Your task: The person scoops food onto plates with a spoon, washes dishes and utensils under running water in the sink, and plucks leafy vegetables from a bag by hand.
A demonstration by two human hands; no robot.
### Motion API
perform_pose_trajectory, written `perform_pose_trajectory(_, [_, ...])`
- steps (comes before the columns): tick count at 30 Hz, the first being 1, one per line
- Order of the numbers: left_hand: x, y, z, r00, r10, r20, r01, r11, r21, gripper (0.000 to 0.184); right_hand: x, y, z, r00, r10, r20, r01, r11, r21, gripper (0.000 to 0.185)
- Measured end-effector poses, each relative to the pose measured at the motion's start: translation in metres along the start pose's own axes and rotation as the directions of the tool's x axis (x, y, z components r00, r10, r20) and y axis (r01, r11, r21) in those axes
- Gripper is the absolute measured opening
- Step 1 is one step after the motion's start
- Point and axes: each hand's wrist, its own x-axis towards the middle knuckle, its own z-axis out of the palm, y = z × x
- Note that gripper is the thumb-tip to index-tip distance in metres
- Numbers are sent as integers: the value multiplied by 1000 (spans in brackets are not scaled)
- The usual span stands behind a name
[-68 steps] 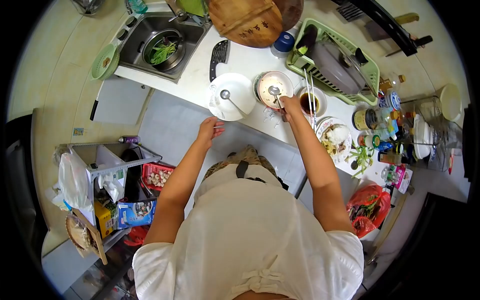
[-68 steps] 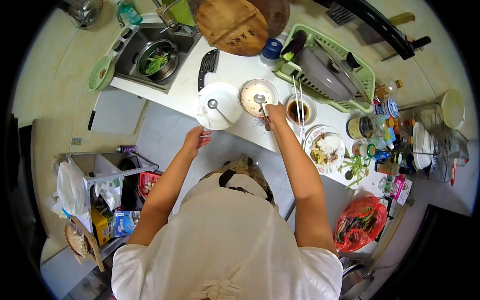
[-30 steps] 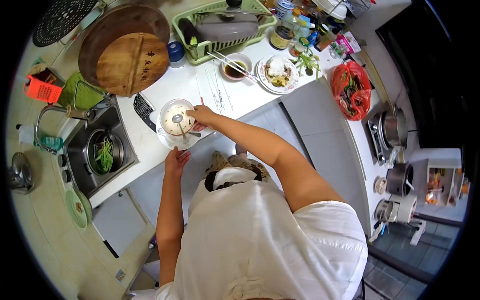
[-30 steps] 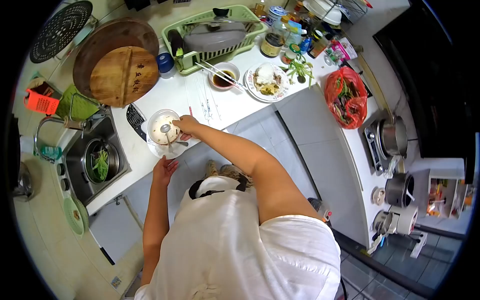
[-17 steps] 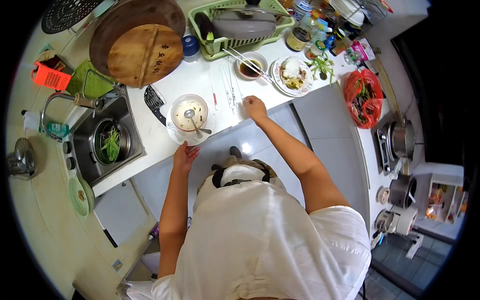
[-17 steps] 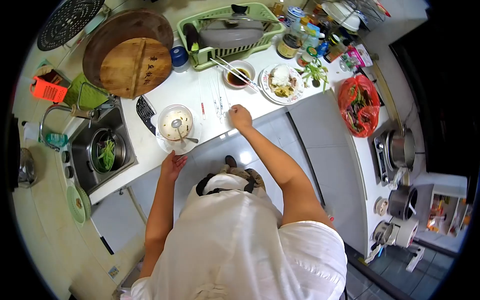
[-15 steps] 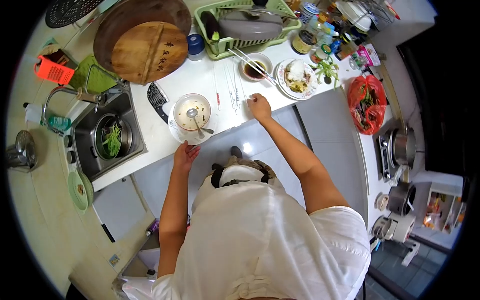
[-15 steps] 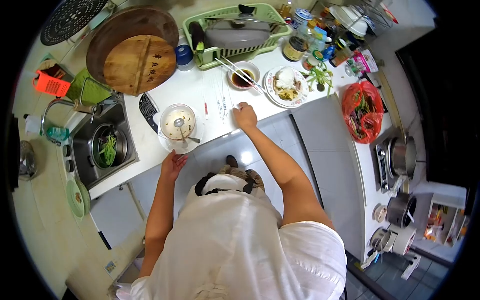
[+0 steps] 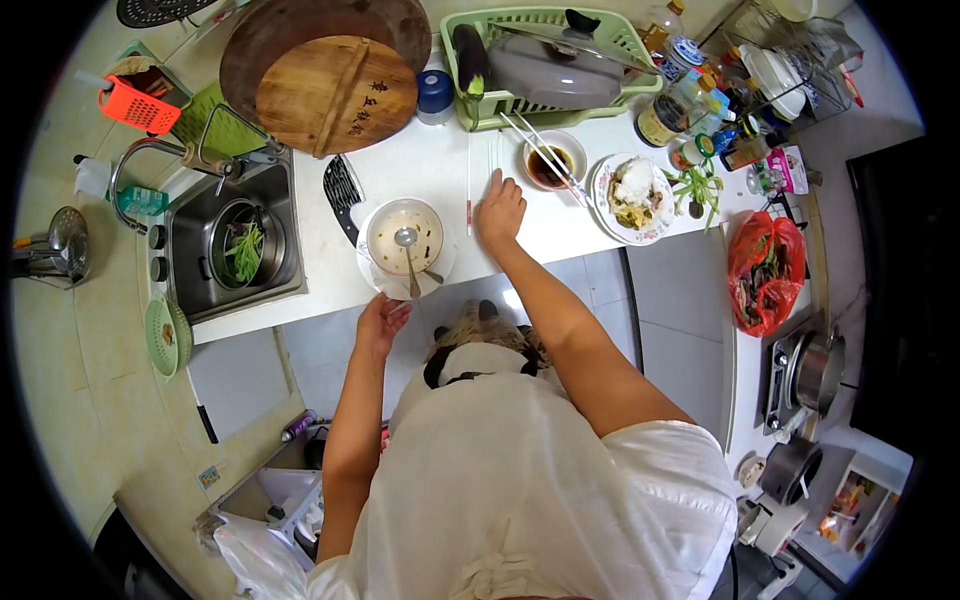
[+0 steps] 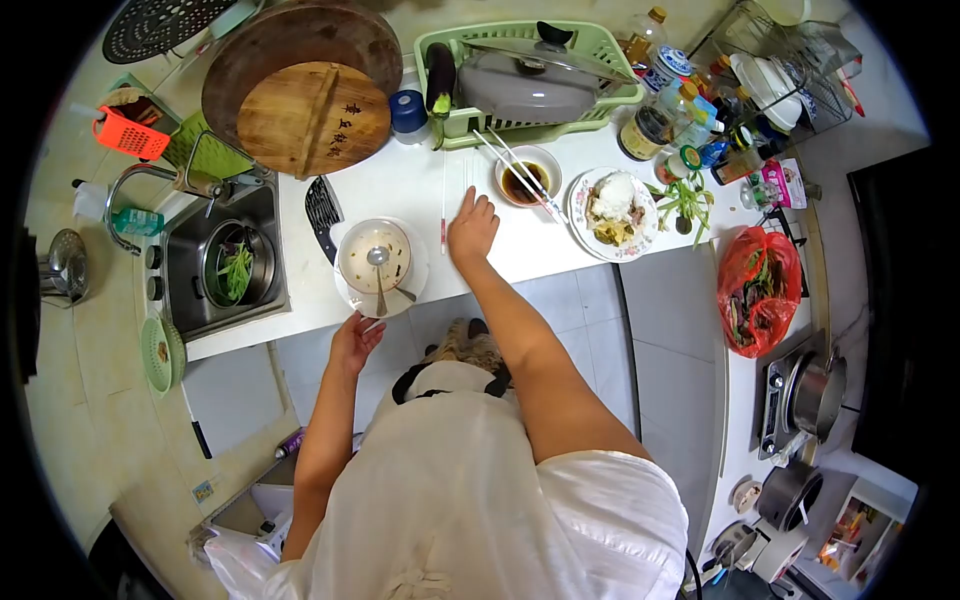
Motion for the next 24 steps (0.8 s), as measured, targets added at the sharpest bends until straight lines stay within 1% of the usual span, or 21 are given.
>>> perform_pose_trajectory(2, [-5,-1,1,1000,0,1,0,1000,-13,37,7,9,11,997,-29,76,32,999,-36,66])
perform_pose_trajectory(5, [-7,-3,-5,999,-11,-37,10,1000,-25,39,9,-1,-16,989,50,137,-63,993,96,61])
perform_pose_trajectory(7, [-6,-4,-8,997,-29,-73,27,999,-20,39,10,-12,-18,992,45,118,-52,997,57,67])
perform_pose_trajectory(8, [-5,-4,-10,997,-28,-68,27,999,-24,38,9,-16,-22,982,38,184,-49,997,59,74])
perform_pose_trajectory(9, [-3,-5,-12,998,-31,-62,30,999,-27,37,6,-18,-16,987,26,158,-28,1000,11,78])
perform_pose_trajectory(11, [2,-8,-14,998,-40,-51,38,999,-31,36,4,-16,-9,986,-61,157,78,992,-103,68])
perform_pose_trajectory(13, [4,-9,-13,998,-44,-47,42,998,-41,34,6,-15,7,985,-71,158,84,993,-79,56])
perform_pose_trajectory(14, [7,-10,-14,998,-50,-45,48,998,-45,32,4,-13,12,989,-113,91,122,988,-93,51])
perform_pose_trajectory(17, [6,-11,-5,996,-60,-68,57,998,-40,32,4,-11,7,983,-108,145,122,989,-88,51])
perform_pose_trajectory(18, [7,-13,-4,997,-68,-48,66,997,-30,31,5,-13,2,966,-65,249,70,997,-13,57])
perform_pose_trajectory(21, [7,-18,-5,998,-66,-17,66,998,-24,31,-7,-28,-11,971,-69,231,66,998,21,71])
perform_pose_trajectory(23, [5,-21,3,998,-59,0,58,998,-32,31,-8,-33,-5,942,-46,333,45,999,13,82])
perform_pose_trajectory(24, [2,-20,6,998,-60,0,60,998,-31,32,-10,-31,-5,945,-49,323,39,999,37,80])
